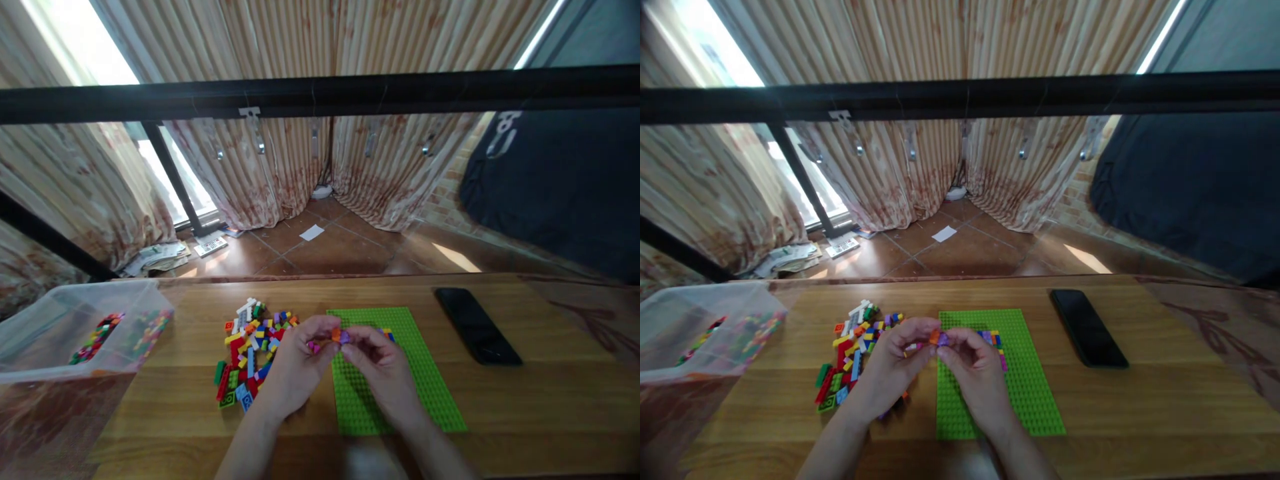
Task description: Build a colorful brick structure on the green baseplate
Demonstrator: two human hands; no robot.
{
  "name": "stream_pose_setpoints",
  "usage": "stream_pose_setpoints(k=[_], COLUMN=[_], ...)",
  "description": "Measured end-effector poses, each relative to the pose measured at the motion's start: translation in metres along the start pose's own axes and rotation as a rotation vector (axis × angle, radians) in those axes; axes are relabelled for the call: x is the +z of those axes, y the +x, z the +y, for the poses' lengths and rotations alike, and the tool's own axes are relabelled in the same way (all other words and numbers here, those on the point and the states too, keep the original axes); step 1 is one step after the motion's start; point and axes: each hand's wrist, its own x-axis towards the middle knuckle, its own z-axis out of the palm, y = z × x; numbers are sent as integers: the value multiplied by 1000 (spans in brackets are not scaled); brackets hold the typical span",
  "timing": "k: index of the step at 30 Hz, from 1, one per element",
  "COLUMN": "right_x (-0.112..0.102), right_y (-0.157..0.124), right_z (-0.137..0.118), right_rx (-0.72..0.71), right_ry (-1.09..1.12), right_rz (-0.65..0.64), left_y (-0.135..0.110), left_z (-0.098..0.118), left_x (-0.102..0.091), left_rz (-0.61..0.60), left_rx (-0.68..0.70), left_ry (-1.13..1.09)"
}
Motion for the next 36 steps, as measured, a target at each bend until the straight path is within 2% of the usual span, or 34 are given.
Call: stream_pose_setpoints(k=[3,8,13,17,30,33,36], right_x=[-3,-10,-19,-26,-30,-31,-32], right_y=[-2,-5,-6,-7,-10,-10,-10], right_z=[-2,-7,-13,-14,-20,-21,-22], right_rx=[-28,-39,-6,1,12,-52,-148], right_ry=[-133,-313,-334,-323,-281,-356,-510], right_rz=[-7,-111,-189,-227,-209,-168,-135], left_y=[-1,-3,-4,-4,-5,-3,-2], left_z=[2,4,6,7,4,5,9], left_x=[2,4,7,11,18,18,18], left_rz=[-48,-82,-97,-130,-121,-107,-103], left_rx=[-13,-8,19,13,25,-14,-117], left_ry=[-10,29,97,60,16,-103,-249])
